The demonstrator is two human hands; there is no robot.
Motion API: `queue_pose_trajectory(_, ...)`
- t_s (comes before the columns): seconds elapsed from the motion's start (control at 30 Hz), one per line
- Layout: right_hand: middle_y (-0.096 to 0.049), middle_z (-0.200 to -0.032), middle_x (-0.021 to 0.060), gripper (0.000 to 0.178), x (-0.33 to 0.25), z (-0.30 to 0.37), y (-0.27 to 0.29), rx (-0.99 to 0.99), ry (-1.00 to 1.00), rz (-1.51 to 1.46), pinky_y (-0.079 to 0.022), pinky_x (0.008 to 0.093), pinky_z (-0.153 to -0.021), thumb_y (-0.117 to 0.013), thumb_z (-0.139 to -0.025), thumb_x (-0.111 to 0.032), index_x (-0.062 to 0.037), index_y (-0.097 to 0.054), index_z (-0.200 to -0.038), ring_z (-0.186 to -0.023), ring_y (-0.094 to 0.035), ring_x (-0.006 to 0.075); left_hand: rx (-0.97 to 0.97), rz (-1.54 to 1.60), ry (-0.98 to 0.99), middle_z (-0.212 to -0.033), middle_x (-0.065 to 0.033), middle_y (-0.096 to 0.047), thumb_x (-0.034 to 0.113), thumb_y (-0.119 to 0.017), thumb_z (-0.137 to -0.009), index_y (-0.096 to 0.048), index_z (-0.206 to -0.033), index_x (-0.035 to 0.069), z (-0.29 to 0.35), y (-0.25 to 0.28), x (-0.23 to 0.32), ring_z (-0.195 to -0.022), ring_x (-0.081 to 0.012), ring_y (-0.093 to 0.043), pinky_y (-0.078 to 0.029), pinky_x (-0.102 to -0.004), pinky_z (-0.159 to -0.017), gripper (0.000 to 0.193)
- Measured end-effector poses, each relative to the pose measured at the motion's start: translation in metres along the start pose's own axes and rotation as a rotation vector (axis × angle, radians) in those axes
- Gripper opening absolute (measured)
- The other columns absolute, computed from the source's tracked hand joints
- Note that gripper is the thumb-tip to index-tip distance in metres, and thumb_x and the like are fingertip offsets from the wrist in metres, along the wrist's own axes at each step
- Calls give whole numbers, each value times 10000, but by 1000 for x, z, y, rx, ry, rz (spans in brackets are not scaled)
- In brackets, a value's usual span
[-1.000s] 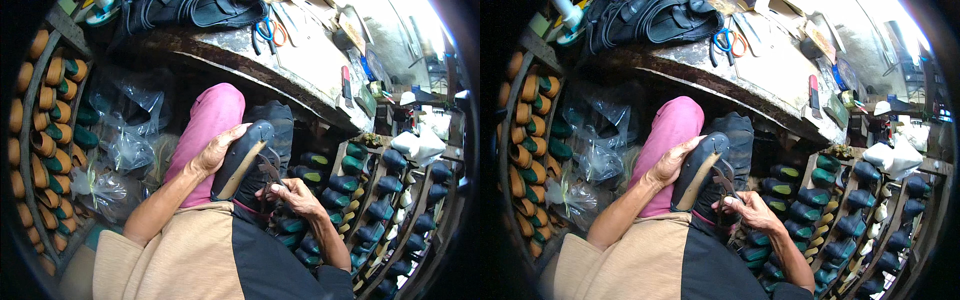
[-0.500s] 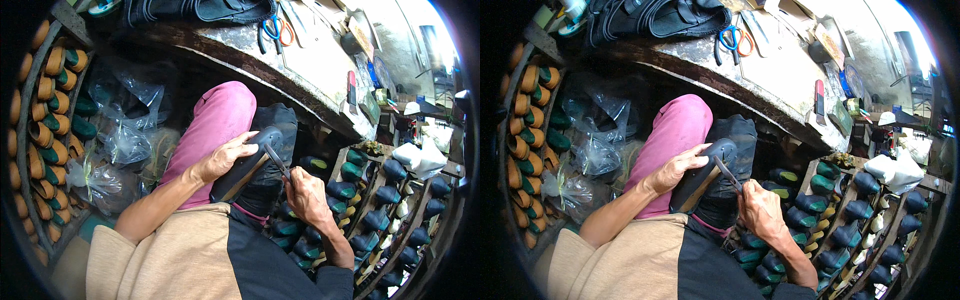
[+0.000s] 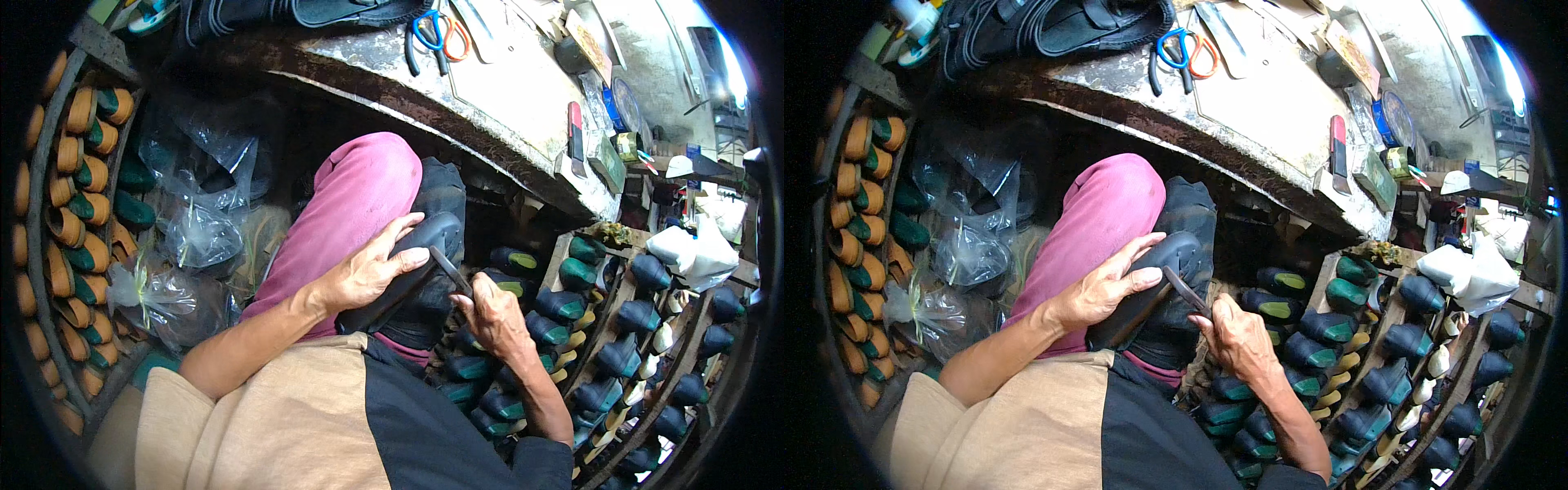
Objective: The person uses a curved metal tool and a hammer to repeatedly tap and press the sole edge of a black slip-on shoe. They rotate the shoe frequently to work along different sections of the sole perimeter, occasionally tapping the tool on the workbench.
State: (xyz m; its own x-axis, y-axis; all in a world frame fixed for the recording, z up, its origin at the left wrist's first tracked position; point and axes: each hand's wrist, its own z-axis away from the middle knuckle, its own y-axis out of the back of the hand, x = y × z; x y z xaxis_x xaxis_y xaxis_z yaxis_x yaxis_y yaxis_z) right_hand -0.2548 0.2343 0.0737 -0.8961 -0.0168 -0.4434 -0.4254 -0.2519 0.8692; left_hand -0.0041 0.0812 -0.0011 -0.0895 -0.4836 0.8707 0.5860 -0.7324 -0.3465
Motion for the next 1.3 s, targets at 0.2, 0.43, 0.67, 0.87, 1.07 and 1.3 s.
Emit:
queue_pose_trajectory(0.2,-621,-894,235,172,24,-8,-56,278,103,-257,-549,535,-622,-714,-990,-23,25,-550,-1010,-742,-670,492,80,119,100,-1746,-285,-396,404,-689,-1146,-302,-1761,39,-5,-21,1,-1671,-358,-343,-263,-449,-1374,813)
queue_pose_trajectory(0.43,-583,-842,225,184,16,12,-50,209,-40,-322,-540,531,-643,-722,-1012,-48,12,-556,-960,-751,-660,486,375,-170,28,-1536,-253,-610,360,-751,-1109,-478,-1615,44,-12,-49,-3,-1488,-368,-576,-449,-459,-1240,656)
queue_pose_trajectory(0.67,-566,-628,185,349,-19,37,-3,57,-371,-332,-452,446,-557,-725,-1109,-169,28,-625,-838,-537,-551,317,586,-558,-208,-1291,-186,-721,311,-780,-1048,-409,-1634,41,-13,-70,-8,-1219,-413,-700,-491,-537,-1109,744)
queue_pose_trajectory(0.87,-558,-637,154,389,-65,43,64,45,-490,-333,-428,441,-537,-687,-1144,-178,12,-539,-838,-534,-566,274,576,-811,-354,-1377,-162,-721,333,-811,-998,-298,-1705,-7,-8,-95,-11,-1276,-369,-668,-333,-656,-1218,937)
queue_pose_trajectory(1.07,-639,-724,250,345,-94,-17,90,-84,-302,47,-537,520,-604,-662,-1132,-217,26,-561,-909,-644,-671,455,614,-868,-411,-1360,-172,-735,344,-818,-991,-297,-1701,-40,-1,-96,-18,-1260,-359,-672,-354,-651,-1215,960)
queue_pose_trajectory(1.3,-619,-690,287,344,-83,-45,114,-43,-151,112,-530,593,-649,-687,-1103,-216,23,-559,-891,-689,-676,523,636,-852,-408,-1308,-132,-721,329,-814,-987,-387,-1659,29,-12,-92,-11,-1236,-348,-674,-392,-599,-1165,851)
